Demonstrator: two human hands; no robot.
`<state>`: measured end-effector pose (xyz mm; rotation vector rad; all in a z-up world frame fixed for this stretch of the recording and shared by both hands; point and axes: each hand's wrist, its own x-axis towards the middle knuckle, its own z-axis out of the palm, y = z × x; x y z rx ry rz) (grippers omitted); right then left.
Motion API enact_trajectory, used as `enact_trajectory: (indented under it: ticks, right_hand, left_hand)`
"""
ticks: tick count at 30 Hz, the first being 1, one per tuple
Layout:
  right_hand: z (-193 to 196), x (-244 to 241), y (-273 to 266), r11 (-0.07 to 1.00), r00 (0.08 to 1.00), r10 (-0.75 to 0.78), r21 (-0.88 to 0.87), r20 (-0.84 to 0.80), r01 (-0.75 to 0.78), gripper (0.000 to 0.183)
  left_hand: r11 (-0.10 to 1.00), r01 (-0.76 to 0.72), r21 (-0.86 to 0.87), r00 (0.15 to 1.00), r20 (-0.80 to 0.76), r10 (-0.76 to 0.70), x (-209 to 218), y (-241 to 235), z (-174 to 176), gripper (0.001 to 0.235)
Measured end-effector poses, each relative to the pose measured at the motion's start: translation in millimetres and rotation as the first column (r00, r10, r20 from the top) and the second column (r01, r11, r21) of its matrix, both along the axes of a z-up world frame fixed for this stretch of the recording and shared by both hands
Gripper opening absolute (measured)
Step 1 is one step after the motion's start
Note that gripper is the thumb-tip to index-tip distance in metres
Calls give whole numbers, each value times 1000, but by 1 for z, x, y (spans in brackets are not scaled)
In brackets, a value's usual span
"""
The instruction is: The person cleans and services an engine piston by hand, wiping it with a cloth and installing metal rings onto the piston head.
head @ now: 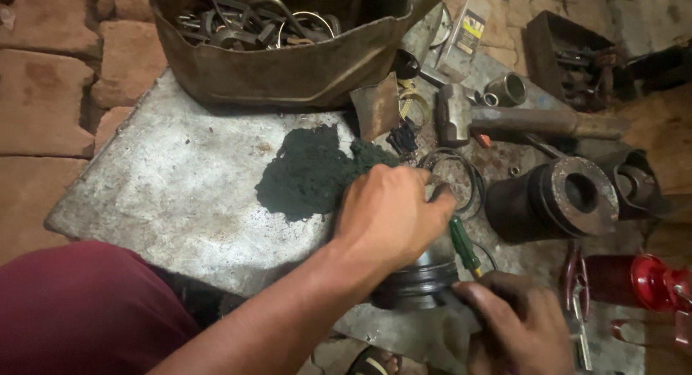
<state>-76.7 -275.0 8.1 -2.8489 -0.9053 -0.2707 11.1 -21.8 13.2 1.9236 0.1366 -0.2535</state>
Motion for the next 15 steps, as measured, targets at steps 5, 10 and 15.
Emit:
enact_trajectory:
  ticks: [5, 10, 15]
  right_hand:
    - [9, 4, 23, 993, 994, 103, 61, 29, -104, 62]
    - [13, -5, 34, 993, 991, 119, -31, 54, -118, 56]
    - [14, 4, 22, 983, 983, -122, 120, -139, 139, 53]
  left_hand:
    - [1000, -20, -22, 1000, -16, 20, 1, -3, -2, 40]
    - [1000, -28, -3, 998, 52, 28, 0, -4, -2, 41]
    - [999, -33, -12, 998, 51, 34, -1, -3, -5, 39]
